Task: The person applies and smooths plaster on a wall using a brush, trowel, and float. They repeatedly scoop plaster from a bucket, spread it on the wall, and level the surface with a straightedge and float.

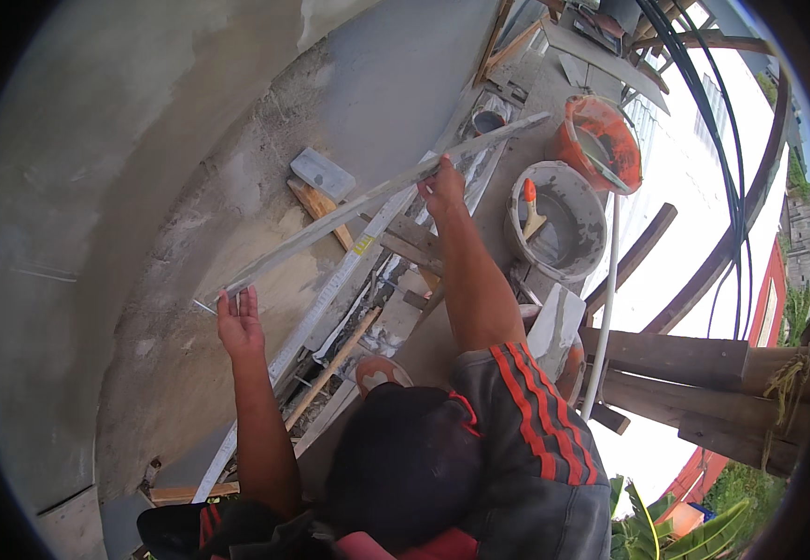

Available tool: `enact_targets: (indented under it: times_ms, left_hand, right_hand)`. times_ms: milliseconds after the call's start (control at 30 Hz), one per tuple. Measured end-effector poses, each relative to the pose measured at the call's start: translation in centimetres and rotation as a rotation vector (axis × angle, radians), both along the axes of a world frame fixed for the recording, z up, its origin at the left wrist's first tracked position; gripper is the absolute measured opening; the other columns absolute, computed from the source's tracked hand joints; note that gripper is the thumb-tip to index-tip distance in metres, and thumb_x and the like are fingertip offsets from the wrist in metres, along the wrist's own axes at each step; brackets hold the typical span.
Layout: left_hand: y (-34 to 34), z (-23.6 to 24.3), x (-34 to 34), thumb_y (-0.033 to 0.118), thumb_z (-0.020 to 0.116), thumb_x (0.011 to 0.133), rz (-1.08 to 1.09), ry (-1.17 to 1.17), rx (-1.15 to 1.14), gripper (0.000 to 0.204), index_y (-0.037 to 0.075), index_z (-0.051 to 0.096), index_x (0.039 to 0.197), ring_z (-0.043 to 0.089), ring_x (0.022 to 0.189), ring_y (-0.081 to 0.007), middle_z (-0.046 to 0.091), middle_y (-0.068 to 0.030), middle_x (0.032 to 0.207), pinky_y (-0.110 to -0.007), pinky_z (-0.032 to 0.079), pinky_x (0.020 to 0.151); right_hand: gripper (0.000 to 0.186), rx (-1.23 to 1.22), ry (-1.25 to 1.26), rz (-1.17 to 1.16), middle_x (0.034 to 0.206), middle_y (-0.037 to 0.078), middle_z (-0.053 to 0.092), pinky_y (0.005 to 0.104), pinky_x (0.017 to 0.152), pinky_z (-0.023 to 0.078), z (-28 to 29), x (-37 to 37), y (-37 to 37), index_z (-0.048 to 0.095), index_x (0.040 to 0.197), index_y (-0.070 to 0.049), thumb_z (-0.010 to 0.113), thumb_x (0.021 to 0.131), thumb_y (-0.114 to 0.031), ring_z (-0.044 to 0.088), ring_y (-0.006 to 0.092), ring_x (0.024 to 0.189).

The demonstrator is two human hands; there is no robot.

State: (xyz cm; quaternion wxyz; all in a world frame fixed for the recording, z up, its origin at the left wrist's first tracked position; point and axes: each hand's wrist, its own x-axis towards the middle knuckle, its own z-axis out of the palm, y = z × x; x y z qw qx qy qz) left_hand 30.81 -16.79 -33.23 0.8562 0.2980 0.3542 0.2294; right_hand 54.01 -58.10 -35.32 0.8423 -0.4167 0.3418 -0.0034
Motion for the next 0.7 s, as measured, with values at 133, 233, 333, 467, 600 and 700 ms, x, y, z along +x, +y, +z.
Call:
enact_targets:
  times_ms: [133, 233, 333, 467, 600, 700]
  left_hand:
    - [-2.4, -1.6, 2.2, 0.019, 0.081, 0.102, -0.045, 0.094, -0.072, 0.045, -0.005, 0.060, 0.134, 0.069, 0.123, -0.0329, 0.066, -0.0186, 0.133, -0.048, 0.063, 0.111]
    - [-3.4, -2.8, 3.6, 0.021, 0.082, 0.102, -0.078, 0.144, -0.096, 0.047, -0.005, 0.060, 0.135, 0.069, 0.123, -0.0330, 0.066, -0.0182, 0.133, -0.048, 0.064, 0.109]
    - [-6.0, -3.0, 6.6, 0.024, 0.083, 0.102, -0.117, 0.209, -0.122, 0.050, -0.004, 0.059, 0.136, 0.069, 0.123, -0.0332, 0.066, -0.0182, 0.135, -0.048, 0.064, 0.108]
    - [-8.4, -2.3, 11.5, 0.027, 0.083, 0.102, -0.168, 0.265, -0.140, 0.054, -0.001, 0.058, 0.140, 0.070, 0.122, -0.0335, 0.064, -0.0178, 0.141, -0.049, 0.064, 0.106]
    - [-8.4, -2.0, 16.5, 0.027, 0.079, 0.105, -0.193, 0.294, -0.163, 0.049, 0.002, 0.058, 0.142, 0.069, 0.126, -0.0343, 0.064, -0.0161, 0.143, -0.051, 0.062, 0.110]
    - [-8.5, -1.9, 19.4, 0.026, 0.074, 0.109, -0.258, 0.224, -0.166, 0.040, 0.005, 0.060, 0.140, 0.068, 0.130, -0.0338, 0.065, -0.0146, 0.143, -0.050, 0.058, 0.115]
  right_hand:
    - [0.023, -0.147, 0.049, -0.049, 0.094, 0.001, 0.064, 0.0338, 0.069, 0.051, -1.9, 3.5, -1.6, 0.068, 0.118, -0.012, 0.078, 0.102, -0.025, 0.060, 0.0156, 0.077]
    - [0.022, -0.246, 0.057, -0.013, 0.092, 0.001, 0.064, 0.0322, 0.066, 0.050, -2.4, 5.0, -3.8, 0.069, 0.114, -0.010, 0.080, 0.101, -0.025, 0.060, 0.0153, 0.074]
    - [0.027, -0.270, 0.071, -0.125, 0.092, 0.002, 0.065, 0.0320, 0.063, 0.050, -3.0, 7.2, -5.8, 0.070, 0.112, -0.010, 0.087, 0.095, -0.021, 0.060, 0.0151, 0.071]
    - [0.030, -0.264, 0.096, -0.172, 0.084, 0.002, 0.066, 0.0293, 0.056, 0.049, -3.4, 9.3, -10.3, 0.070, 0.105, -0.010, 0.094, 0.091, -0.022, 0.057, 0.0132, 0.063]
    - [0.026, -0.152, 0.067, -0.249, 0.089, 0.002, 0.068, 0.0280, 0.058, 0.051, -4.7, 11.2, -11.0, 0.070, 0.108, -0.008, 0.090, 0.097, -0.020, 0.060, 0.0144, 0.068]
    - [0.019, -0.064, 0.037, -0.242, 0.094, 0.003, 0.070, 0.0274, 0.060, 0.054, -6.7, 13.1, -14.0, 0.071, 0.110, -0.007, 0.084, 0.102, -0.017, 0.063, 0.0148, 0.072]
